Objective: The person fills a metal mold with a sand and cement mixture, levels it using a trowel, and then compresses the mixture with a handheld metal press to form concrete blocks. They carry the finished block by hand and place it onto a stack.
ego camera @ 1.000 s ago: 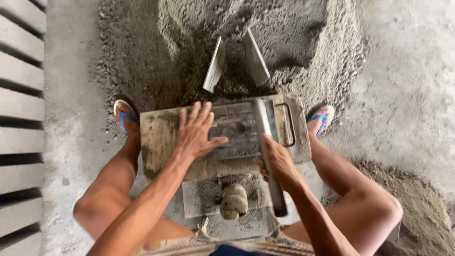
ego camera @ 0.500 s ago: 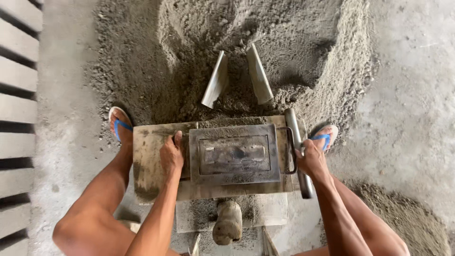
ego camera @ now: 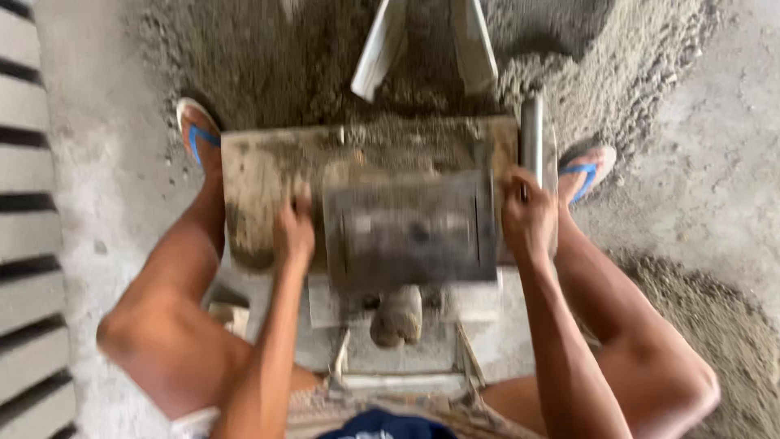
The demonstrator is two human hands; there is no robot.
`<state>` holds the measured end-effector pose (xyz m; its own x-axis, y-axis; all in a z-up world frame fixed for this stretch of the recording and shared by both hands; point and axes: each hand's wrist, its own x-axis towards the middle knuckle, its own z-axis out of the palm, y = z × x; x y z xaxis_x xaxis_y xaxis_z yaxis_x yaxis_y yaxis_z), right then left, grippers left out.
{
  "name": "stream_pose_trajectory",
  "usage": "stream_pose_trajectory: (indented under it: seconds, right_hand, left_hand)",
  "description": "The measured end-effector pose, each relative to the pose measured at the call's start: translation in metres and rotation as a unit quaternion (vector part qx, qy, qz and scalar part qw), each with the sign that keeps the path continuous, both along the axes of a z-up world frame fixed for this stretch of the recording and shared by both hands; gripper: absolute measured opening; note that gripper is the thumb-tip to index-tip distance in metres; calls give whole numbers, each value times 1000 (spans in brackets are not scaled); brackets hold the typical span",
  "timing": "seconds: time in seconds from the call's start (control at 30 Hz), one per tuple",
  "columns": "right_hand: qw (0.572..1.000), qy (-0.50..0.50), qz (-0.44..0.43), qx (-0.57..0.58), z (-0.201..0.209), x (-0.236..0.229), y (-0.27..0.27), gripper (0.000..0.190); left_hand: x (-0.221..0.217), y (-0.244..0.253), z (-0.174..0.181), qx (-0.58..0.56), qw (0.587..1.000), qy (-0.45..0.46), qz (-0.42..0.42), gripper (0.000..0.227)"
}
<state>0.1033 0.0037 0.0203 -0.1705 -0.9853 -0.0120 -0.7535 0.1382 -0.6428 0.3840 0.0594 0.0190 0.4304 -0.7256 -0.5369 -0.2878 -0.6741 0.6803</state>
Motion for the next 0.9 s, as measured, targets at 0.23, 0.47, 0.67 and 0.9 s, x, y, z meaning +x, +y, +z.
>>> stream_pose_trajectory:
  seconds: [0.23,0.47,0.67,0.9]
  right_hand:
    - [994,-16,64,82,-65,-2,-107,14]
    - [988,-85,-122,-43,-40,13,-65,12]
    - [850,-324,-407,82,-9,24,106,16]
    - [925,-219,-290,109,-25,-29,190,10]
  left_hand:
    - [-14,18,-78,30,978,-67,196,52]
    - [42,-138,-71,-146,978,-94,-116,86]
    - [28,-100,-107,-95,942,-81,-313,95]
    - [22,128,-76,-59,994,-7,-92,62]
